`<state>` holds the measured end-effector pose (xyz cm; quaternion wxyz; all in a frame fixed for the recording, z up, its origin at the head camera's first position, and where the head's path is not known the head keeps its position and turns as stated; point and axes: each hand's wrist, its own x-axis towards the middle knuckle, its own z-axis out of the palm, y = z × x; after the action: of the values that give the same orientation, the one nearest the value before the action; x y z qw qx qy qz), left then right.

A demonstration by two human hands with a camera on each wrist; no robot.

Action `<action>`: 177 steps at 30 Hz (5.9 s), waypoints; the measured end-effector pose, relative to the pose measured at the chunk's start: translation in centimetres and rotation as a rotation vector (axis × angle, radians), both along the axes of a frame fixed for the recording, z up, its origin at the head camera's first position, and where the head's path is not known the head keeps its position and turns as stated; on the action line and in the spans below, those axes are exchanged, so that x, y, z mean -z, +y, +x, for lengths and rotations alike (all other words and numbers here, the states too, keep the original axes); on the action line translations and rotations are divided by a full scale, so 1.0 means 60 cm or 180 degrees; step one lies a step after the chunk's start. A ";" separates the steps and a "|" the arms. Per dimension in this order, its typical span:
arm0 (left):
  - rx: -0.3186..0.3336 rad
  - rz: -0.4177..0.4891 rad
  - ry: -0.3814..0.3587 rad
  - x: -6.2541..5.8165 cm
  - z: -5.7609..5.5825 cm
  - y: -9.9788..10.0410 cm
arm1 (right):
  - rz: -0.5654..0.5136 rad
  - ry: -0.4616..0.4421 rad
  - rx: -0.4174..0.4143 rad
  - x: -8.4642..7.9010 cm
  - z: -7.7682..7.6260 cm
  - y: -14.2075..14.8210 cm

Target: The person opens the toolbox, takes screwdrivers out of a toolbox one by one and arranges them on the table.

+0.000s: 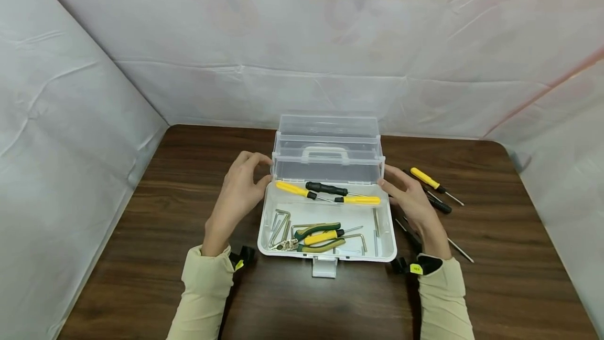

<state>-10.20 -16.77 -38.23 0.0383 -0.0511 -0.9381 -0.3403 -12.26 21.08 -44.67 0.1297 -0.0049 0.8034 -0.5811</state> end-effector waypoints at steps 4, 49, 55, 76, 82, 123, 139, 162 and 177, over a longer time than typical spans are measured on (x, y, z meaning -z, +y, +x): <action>0.0170 -0.0183 0.0273 -0.004 0.006 0.004 | 0.0032 0.0012 0.0000 0.002 -0.002 -0.001; 0.1706 -0.1342 0.0551 -0.003 -0.010 0.048 | -0.0004 0.0004 -0.0064 0.001 -0.002 -0.002; 0.1700 -0.1377 0.0583 -0.002 -0.011 0.051 | 0.0013 -0.0010 -0.0051 0.001 -0.003 0.000; 0.1749 -0.1494 0.0787 0.004 -0.018 0.052 | -0.0015 0.0034 -0.0065 0.009 -0.010 0.000; 0.1727 -0.1513 0.0879 0.004 -0.017 0.052 | -0.0011 0.0030 -0.0065 0.008 -0.011 0.000; 0.1028 -0.1452 0.1010 -0.037 0.035 -0.008 | -0.0045 -0.0015 -0.0077 0.009 -0.013 0.008; 0.0811 -0.1294 0.1035 -0.014 0.051 -0.061 | -0.0026 -0.0006 -0.0093 0.009 -0.013 0.013; 0.0505 -0.1362 0.0861 0.057 0.056 -0.140 | 0.0008 0.0005 -0.0095 0.014 -0.016 0.014; 0.0537 -0.1467 0.0656 0.105 0.054 -0.175 | -0.0013 -0.0035 -0.0067 0.015 -0.017 0.016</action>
<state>-6.93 -27.25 -44.56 0.0925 -0.1709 -0.9745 -0.1127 -13.28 22.03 -45.55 0.1403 -0.0104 0.8014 -0.5814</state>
